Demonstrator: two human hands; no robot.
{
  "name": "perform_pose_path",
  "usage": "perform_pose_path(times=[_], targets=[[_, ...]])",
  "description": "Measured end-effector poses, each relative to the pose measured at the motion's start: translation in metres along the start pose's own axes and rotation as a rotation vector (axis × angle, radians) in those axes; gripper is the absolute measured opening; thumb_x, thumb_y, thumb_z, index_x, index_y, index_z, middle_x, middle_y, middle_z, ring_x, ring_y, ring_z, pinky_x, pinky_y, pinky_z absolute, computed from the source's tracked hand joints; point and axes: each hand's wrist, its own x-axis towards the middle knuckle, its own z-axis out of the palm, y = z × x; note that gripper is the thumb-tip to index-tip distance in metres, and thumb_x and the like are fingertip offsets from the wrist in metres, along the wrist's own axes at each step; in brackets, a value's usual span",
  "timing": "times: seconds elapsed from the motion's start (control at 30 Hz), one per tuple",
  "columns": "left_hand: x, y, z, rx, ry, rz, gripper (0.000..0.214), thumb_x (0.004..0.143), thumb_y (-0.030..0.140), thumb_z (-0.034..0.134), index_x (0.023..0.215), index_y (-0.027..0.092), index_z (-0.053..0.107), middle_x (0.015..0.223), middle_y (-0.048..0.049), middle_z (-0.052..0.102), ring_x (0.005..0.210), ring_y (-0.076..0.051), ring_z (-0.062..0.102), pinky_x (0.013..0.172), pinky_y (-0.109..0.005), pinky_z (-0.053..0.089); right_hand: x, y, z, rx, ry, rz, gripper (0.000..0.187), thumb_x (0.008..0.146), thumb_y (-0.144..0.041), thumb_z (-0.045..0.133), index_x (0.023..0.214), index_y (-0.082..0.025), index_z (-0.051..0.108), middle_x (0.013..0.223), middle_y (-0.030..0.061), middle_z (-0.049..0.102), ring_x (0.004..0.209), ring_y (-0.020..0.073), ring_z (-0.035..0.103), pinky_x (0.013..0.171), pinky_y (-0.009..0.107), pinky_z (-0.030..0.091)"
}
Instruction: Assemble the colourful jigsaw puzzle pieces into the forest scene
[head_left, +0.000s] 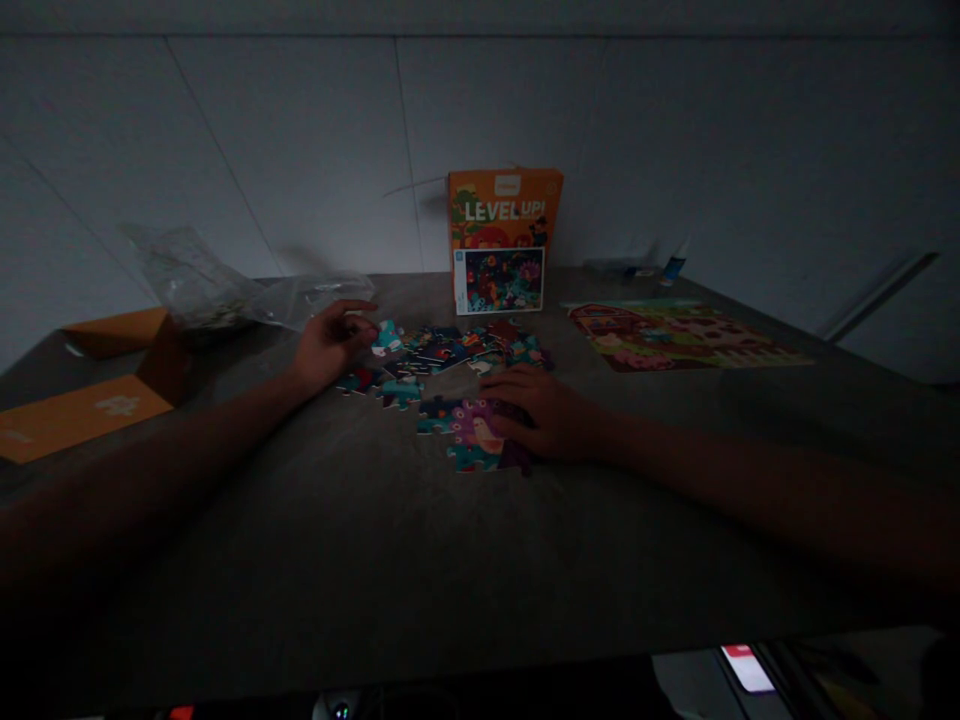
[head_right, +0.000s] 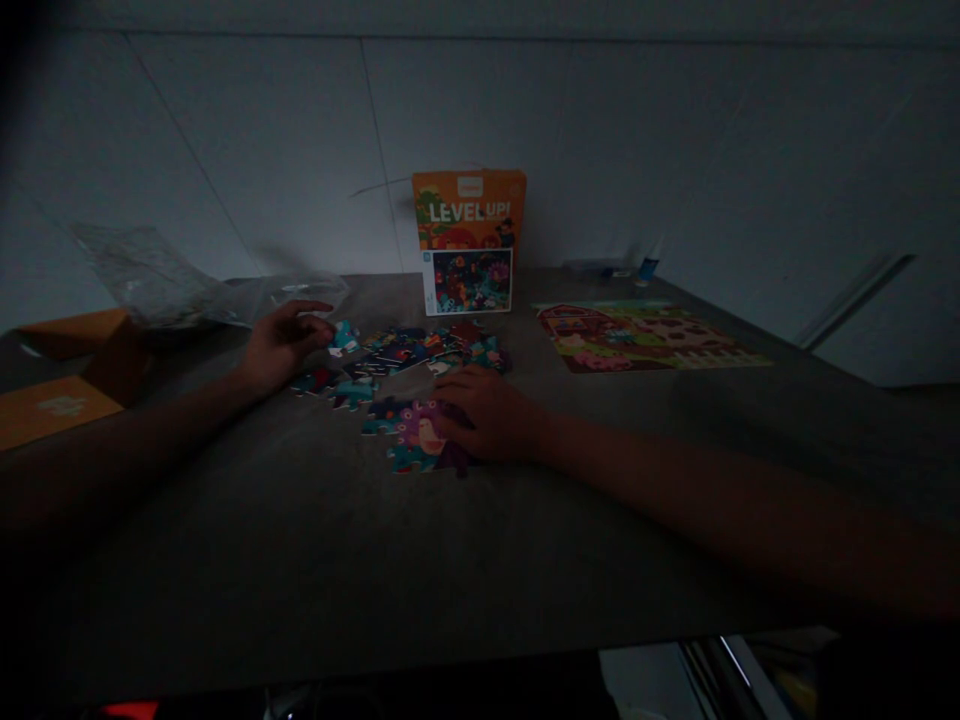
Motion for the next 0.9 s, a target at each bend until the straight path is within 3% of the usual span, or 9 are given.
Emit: perform_pose_path(times=[0.1, 0.17, 0.27, 0.33, 0.5, 0.67, 0.77, 0.9], targets=[[-0.008, 0.012, 0.015, -0.001, 0.035, 0.141, 0.046, 0.076, 0.035, 0.077, 0.118, 0.021, 0.064, 0.087, -0.0025, 0.066, 0.081, -0.018, 0.063, 0.079, -0.033, 0.052, -0.002, 0.0, 0.001, -0.001, -0.002, 0.013, 0.032, 0.097, -0.027, 0.057, 0.122, -0.011, 0.069, 0.124, 0.0177, 0.071, 0.115, 0.0281, 0.065, 0.101, 0.049, 0.051], [-0.02, 0.025, 0.031, -0.013, -0.005, 0.169, 0.046, 0.082, 0.037, 0.074, 0.124, 0.02, 0.064, 0.089, -0.0031, 0.066, 0.076, -0.016, 0.062, 0.07, -0.031, 0.053, -0.003, 0.001, 0.002, 0.007, 0.014, 0.038, 0.037, 0.096, -0.029, 0.059, 0.127, -0.01, 0.066, 0.121, 0.0173, 0.071, 0.111, 0.027, 0.066, 0.098, 0.046, 0.053], [-0.04, 0.043, 0.052, 0.027, -0.226, 0.142, 0.036, 0.092, 0.041, 0.066, 0.119, 0.018, 0.066, 0.079, -0.002, 0.068, 0.07, -0.017, 0.066, 0.063, -0.029, 0.053, -0.005, 0.004, 0.003, 0.023, 0.078, 0.079, 0.046, 0.095, -0.032, 0.063, 0.137, -0.013, 0.059, 0.119, 0.0157, 0.072, 0.106, 0.0254, 0.068, 0.092, 0.042, 0.055], [-0.05, 0.049, 0.06, 0.055, -0.359, 0.22, 0.031, 0.095, 0.04, 0.063, 0.117, 0.018, 0.066, 0.079, -0.0023, 0.071, 0.073, -0.017, 0.069, 0.068, -0.029, 0.056, -0.006, 0.006, 0.003, 0.035, 0.115, 0.082, 0.047, 0.095, -0.036, 0.065, 0.137, -0.015, 0.059, 0.12, 0.015, 0.072, 0.106, 0.0261, 0.069, 0.091, 0.042, 0.056], [-0.055, 0.046, 0.059, 0.291, -0.442, 0.576, 0.016, 0.096, 0.031, 0.065, 0.106, 0.019, 0.071, 0.102, -0.0071, 0.074, 0.095, -0.019, 0.071, 0.088, -0.031, 0.058, -0.005, 0.009, 0.004, 0.04, 0.104, 0.069, 0.042, 0.094, -0.04, 0.069, 0.129, -0.017, 0.064, 0.115, 0.0123, 0.074, 0.105, 0.0253, 0.07, 0.092, 0.04, 0.056], [-0.054, 0.04, 0.056, 0.373, -0.407, 0.594, 0.035, 0.097, 0.032, 0.066, 0.129, 0.019, 0.064, 0.104, -0.0073, 0.073, 0.095, -0.02, 0.07, 0.089, -0.033, 0.057, -0.004, 0.008, 0.004, 0.093, 0.099, 0.063, 0.05, 0.095, -0.035, 0.069, 0.14, -0.018, 0.057, 0.112, 0.0093, 0.076, 0.106, 0.0232, 0.071, 0.095, 0.038, 0.055], [-0.054, 0.039, 0.056, 0.377, -0.405, 0.587, 0.04, 0.097, 0.034, 0.066, 0.134, 0.02, 0.061, 0.104, -0.0066, 0.072, 0.093, -0.019, 0.069, 0.087, -0.031, 0.057, -0.003, 0.007, 0.004, 0.091, 0.109, 0.058, 0.054, 0.095, -0.029, 0.068, 0.146, -0.021, 0.053, 0.116, 0.0083, 0.076, 0.114, 0.0239, 0.068, 0.1, 0.039, 0.054], [-0.053, 0.036, 0.056, 0.373, -0.39, 0.535, 0.049, 0.096, 0.038, 0.067, 0.141, 0.021, 0.056, 0.094, -0.0032, 0.07, 0.084, -0.018, 0.068, 0.082, -0.029, 0.056, -0.003, 0.006, 0.003, 0.027, 0.087, 0.07, 0.057, 0.095, -0.029, 0.067, 0.149, -0.02, 0.051, 0.123, 0.0117, 0.073, 0.112, 0.0256, 0.068, 0.095, 0.041, 0.056]])
